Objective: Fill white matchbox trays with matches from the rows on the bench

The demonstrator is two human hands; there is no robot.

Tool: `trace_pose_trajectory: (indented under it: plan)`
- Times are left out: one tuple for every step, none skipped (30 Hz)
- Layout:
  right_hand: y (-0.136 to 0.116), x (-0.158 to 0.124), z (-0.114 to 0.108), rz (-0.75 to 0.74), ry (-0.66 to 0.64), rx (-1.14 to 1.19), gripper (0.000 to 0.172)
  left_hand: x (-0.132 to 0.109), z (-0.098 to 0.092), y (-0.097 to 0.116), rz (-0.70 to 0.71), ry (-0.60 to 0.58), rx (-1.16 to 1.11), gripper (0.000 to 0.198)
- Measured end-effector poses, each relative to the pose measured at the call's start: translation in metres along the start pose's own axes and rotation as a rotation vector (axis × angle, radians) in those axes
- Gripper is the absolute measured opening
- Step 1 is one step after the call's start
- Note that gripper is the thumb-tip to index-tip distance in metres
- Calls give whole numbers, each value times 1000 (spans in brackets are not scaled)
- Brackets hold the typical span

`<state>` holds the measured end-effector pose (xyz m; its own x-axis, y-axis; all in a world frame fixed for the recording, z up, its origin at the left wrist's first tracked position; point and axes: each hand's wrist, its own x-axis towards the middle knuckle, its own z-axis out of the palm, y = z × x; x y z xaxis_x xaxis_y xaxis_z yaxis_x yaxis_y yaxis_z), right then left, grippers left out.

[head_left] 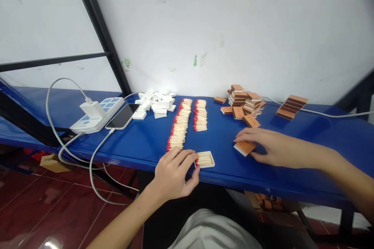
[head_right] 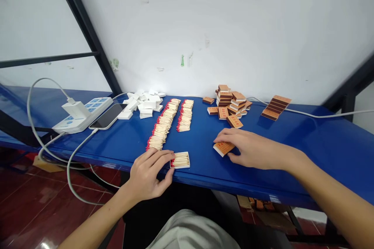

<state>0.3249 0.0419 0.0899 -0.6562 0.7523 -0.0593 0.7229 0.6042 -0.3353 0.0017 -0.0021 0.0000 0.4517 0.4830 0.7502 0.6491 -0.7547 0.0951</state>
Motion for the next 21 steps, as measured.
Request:
trace_pose_trajectory:
  plan:
    - [-4, 2, 3, 6, -14, 17, 42, 0, 0, 0, -1, 4, 1, 30]
    - [-9, 5, 5, 8, -31, 37, 39, 0, 0, 0, -1, 5, 2, 30]
    - [-17, 8, 9, 2, -43, 60, 38, 0, 0, 1, 0, 4, 1, 30]
    - [-24, 12, 12, -19, -47, 80, 36, 0, 0, 1, 0, 3, -1, 30]
    - [-32, 16, 15, -40, -53, 93, 34, 1, 0, 1, 2, 1, -2, 30]
    - [-40, 20, 19, -46, -46, 95, 33, 1, 0, 0, 4, -4, -3, 29]
    - [-46, 24, 22, -55, -40, 92, 33, 1, -1, 0, 9, -10, -2, 28]
    - [-50, 28, 26, -64, -41, 86, 34, 1, -2, -1, 16, -17, 0, 27]
    - [-53, 31, 28, -70, -33, 79, 34, 0, -2, -1, 27, -26, 2, 25]
    - [-54, 33, 30, -79, -31, 76, 34, 0, -3, -2, 36, -37, 3, 23]
    - [-55, 35, 31, -88, -35, 80, 34, 0, -4, -2, 44, -49, 6, 21]
    - [-54, 36, 31, -94, -40, 86, 34, 0, -4, -3, 48, -58, 10, 19]
    - [-54, 37, 31, -98, -46, 94, 35, -1, -4, -3, 51, -66, 18, 17]
    - [-53, 38, 30, -98, -50, 102, 35, -1, -4, -3, 52, -73, 28, 15]
    - [-52, 39, 30, -95, -51, 108, 36, -1, -4, -3, 55, -77, 40, 13]
    - [-52, 39, 29, -90, -50, 112, 37, -1, -5, -2, 57, -79, 51, 13]
    - [-52, 40, 28, -84, -47, 116, 37, 0, -5, -2, 57, -81, 56, 13]
    - [-51, 41, 27, -78, -46, 119, 38, 0, -5, -2, 55, -84, 52, 13]
    - [-51, 42, 26, -75, -46, 122, 38, 0, -5, -2, 48, -91, 42, 13]
    - [-50, 43, 26, -75, -47, 123, 39, 0, -5, -2, 39, -98, 27, 14]
    - [-49, 44, 25, -79, -49, 123, 39, 0, -5, -2, 29, -106, 12, 16]
